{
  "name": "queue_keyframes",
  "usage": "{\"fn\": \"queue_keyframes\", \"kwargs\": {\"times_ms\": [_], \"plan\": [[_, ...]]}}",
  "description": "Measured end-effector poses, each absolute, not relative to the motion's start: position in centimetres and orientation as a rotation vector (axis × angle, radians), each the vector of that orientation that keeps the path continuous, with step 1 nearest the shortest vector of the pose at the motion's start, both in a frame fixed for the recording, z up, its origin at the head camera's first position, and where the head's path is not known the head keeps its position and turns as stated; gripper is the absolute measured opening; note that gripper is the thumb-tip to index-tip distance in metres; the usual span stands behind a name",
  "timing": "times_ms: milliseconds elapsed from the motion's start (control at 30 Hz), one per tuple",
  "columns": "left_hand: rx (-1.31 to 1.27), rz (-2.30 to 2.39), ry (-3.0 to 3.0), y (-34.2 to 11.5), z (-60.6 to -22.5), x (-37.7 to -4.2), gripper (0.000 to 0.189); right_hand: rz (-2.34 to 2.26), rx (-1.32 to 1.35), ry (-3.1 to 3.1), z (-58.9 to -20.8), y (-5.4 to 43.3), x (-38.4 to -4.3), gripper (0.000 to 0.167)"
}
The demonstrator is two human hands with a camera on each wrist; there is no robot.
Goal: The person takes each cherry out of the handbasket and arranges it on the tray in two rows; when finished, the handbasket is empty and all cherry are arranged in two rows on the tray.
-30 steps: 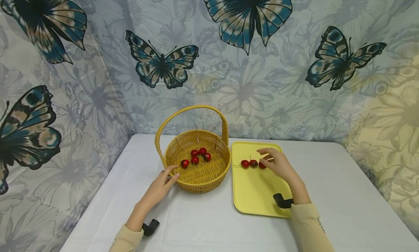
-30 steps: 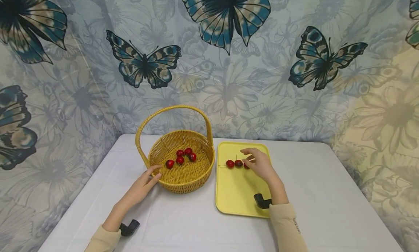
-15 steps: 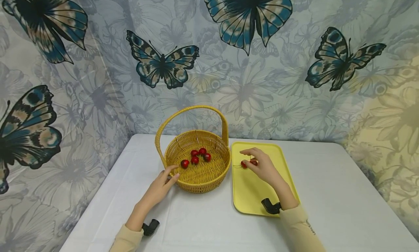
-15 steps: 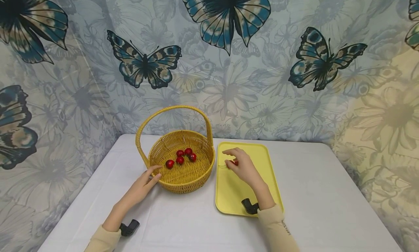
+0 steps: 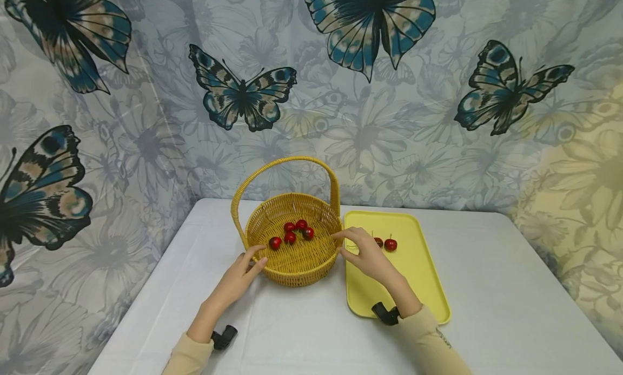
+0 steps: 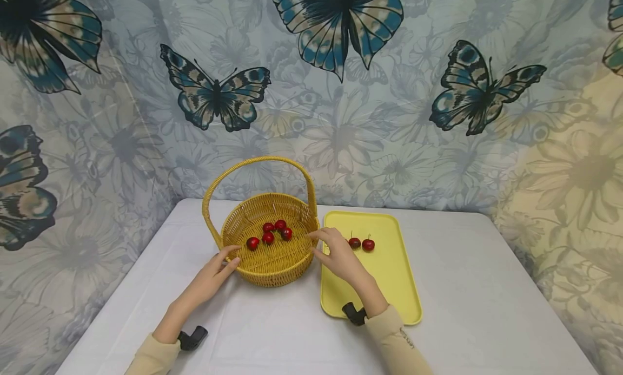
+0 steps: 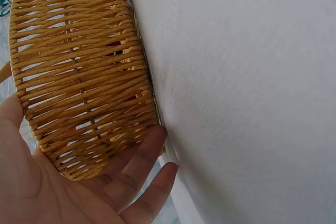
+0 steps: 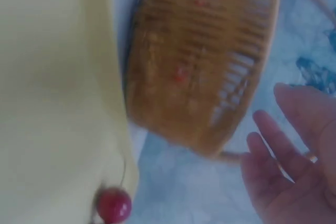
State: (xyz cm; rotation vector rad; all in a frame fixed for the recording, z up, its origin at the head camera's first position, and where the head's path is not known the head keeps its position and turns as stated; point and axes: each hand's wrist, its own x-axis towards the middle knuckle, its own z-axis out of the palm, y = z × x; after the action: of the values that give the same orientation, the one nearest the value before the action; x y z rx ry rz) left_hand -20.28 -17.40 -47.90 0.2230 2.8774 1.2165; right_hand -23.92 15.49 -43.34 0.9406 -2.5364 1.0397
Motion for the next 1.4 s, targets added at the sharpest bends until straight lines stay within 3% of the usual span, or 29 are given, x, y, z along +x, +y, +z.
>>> {"fn": "queue_keyframes", "kwargs": {"times_ms": [400,1400], "plan": [[0.235,1.226,2.876,-17.5,-47.8,-20.2,0.051,1.187,1.05,-2.608,-43.4,10.8,-24.1,0.029],[0.19,1.243,2.82,-17.3,-47.6,-20.3,0.055,1.171,0.981,-2.895,-43.5,2.5,-27.0,0.037]]}}
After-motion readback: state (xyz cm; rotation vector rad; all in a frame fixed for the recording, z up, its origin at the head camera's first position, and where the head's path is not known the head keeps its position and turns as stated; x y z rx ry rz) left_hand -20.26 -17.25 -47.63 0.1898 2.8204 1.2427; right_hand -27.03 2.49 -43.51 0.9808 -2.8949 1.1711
